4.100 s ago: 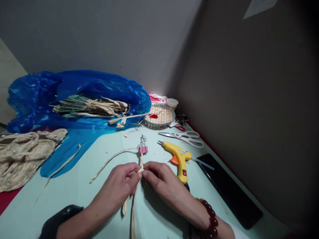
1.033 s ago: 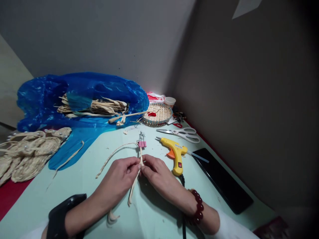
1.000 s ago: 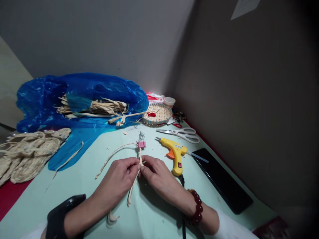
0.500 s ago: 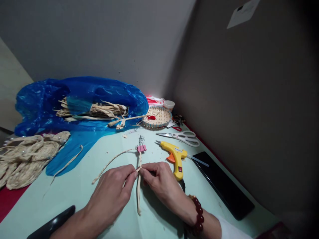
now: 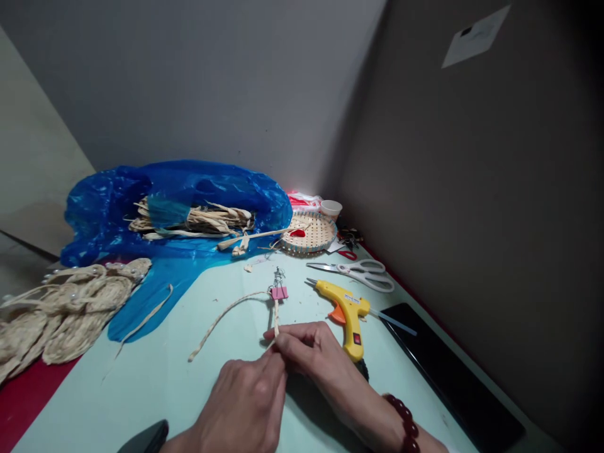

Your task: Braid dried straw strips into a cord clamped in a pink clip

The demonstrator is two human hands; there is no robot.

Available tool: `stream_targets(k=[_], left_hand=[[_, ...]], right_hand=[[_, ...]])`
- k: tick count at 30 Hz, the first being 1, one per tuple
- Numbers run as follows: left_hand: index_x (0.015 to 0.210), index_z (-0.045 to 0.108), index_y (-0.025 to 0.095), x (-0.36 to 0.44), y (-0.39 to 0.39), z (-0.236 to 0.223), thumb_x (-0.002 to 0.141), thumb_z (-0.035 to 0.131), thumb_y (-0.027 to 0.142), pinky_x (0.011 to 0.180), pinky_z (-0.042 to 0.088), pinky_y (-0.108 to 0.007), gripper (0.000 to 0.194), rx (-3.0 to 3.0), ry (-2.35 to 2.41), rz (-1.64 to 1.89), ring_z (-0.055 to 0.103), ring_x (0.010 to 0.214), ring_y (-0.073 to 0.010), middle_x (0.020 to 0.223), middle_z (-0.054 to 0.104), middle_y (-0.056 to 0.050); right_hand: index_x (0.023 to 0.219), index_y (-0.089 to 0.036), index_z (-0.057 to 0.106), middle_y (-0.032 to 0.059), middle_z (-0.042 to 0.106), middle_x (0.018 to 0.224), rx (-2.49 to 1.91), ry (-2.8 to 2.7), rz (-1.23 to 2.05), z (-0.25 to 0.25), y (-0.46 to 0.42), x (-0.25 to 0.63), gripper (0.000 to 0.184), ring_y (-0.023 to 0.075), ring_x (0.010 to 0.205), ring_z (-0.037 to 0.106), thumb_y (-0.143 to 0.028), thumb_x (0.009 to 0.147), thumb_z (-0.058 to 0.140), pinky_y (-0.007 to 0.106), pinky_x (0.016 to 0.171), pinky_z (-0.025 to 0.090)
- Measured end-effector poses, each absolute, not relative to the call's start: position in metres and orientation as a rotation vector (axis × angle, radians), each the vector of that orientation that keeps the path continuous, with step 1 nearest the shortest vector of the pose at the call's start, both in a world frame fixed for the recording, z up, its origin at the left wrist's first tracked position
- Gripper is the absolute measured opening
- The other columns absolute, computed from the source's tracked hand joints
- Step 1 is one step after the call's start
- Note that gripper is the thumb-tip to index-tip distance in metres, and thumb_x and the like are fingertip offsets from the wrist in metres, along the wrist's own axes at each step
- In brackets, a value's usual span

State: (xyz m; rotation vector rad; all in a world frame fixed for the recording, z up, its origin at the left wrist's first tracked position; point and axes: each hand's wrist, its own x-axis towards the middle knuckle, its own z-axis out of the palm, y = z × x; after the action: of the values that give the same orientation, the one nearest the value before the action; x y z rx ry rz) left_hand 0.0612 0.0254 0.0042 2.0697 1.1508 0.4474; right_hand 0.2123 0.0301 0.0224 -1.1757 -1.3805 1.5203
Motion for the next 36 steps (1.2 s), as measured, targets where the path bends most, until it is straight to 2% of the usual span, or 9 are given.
stream_targets(k=[3,6,8,11,13,17,25,30,36], left_hand=[[0.077,0.061,0.021,0.059,0.030,0.017,0.092,0.035,0.032,0.059,0.037,-0.039,0.032,2.336,1.151,0.267,0.064,0.067,-0.0300,0.077,0.069,-0.013],[0.061,0.054,0.021,0.053,0.043,0.037,0.092,0.038,0.039,0.059,0.037,-0.034,0.039,2.248,1.342,0.465,0.058,0.064,-0.0219,0.067,0.062,-0.005],[0.067,0.057,0.021,0.050,0.054,0.044,0.090,0.043,0.036,0.062,0.040,-0.030,0.031,2.000,1.372,0.615,0.056,0.065,-0.0177,0.071,0.062,-0.002],[0.078,0.055,0.020,0.049,0.067,0.039,0.087,0.048,0.041,0.038,0.025,-0.021,0.024,1.460,1.094,0.410,0.034,0.037,-0.0081,0.049,0.049,0.007],[0.075,0.051,0.020,0.051,0.071,0.029,0.086,0.050,0.043,0.033,0.016,-0.019,0.025,1.281,0.964,0.323,0.021,0.033,-0.0050,0.044,0.040,0.011],[0.074,0.049,0.017,0.054,0.071,0.017,0.084,0.056,0.038,0.031,0.014,-0.015,0.024,1.158,0.836,0.379,0.017,0.035,-0.0007,0.055,0.051,0.008],[0.094,0.045,0.021,0.052,0.069,0.018,0.080,0.060,0.043,0.033,0.014,-0.014,0.030,1.160,0.865,0.398,0.021,0.033,-0.0020,0.048,0.046,0.013],[0.084,0.049,0.021,0.052,0.067,0.019,0.078,0.058,0.041,0.036,0.013,-0.017,0.023,1.197,1.021,0.373,0.019,0.036,-0.0038,0.047,0.036,0.014],[0.063,0.043,0.020,0.050,0.070,0.019,0.074,0.054,0.032,0.048,0.022,-0.021,0.019,1.504,1.129,0.380,0.030,0.051,-0.0087,0.054,0.034,0.009]], right_hand=[[0.057,-0.016,0.047,-0.0033,0.035,0.058,-1.152,-1.355,1.508,0.024,0.031,0.212,0.035,0.0104,0.059,0.029,-0.035,0.084,0.057,0.024,0.054,0.024],[0.064,-0.013,0.061,-0.0020,0.043,0.059,-1.191,-1.385,1.471,0.022,0.030,0.213,0.030,0.0108,0.060,0.034,-0.033,0.085,0.056,0.023,0.057,0.027],[0.071,-0.012,0.068,-0.0015,0.047,0.060,-1.232,-1.416,1.442,0.021,0.029,0.214,0.030,0.0108,0.059,0.036,-0.032,0.087,0.053,0.023,0.058,0.029],[0.071,-0.013,0.070,0.0003,0.056,0.062,-1.146,-1.422,1.459,0.019,0.028,0.214,0.030,0.0124,0.063,0.047,-0.025,0.088,0.049,0.024,0.067,0.037],[0.073,-0.013,0.070,0.0015,0.062,0.066,-1.055,-1.407,1.498,0.018,0.028,0.214,0.028,0.0139,0.068,0.054,-0.017,0.086,0.045,0.026,0.076,0.040],[0.074,-0.014,0.068,0.0024,0.067,0.071,-1.089,-1.440,1.510,0.019,0.029,0.215,0.026,0.0150,0.074,0.059,-0.013,0.084,0.043,0.025,0.076,0.041],[0.084,-0.016,0.059,0.0022,0.066,0.073,-1.355,-1.655,1.255,0.021,0.022,0.214,0.022,0.0160,0.075,0.059,-0.023,0.094,0.041,0.026,0.071,0.041],[0.109,-0.020,0.047,-0.0004,0.068,0.078,-1.508,-1.772,1.046,0.027,0.014,0.215,0.016,0.0183,0.084,0.055,-0.021,0.094,0.043,0.029,0.076,0.036],[0.078,-0.021,0.046,0.0003,0.057,0.064,-1.689,-2.040,0.733,0.033,0.012,0.216,0.019,0.0149,0.056,0.047,-0.027,0.095,0.039,0.028,0.054,0.024]])
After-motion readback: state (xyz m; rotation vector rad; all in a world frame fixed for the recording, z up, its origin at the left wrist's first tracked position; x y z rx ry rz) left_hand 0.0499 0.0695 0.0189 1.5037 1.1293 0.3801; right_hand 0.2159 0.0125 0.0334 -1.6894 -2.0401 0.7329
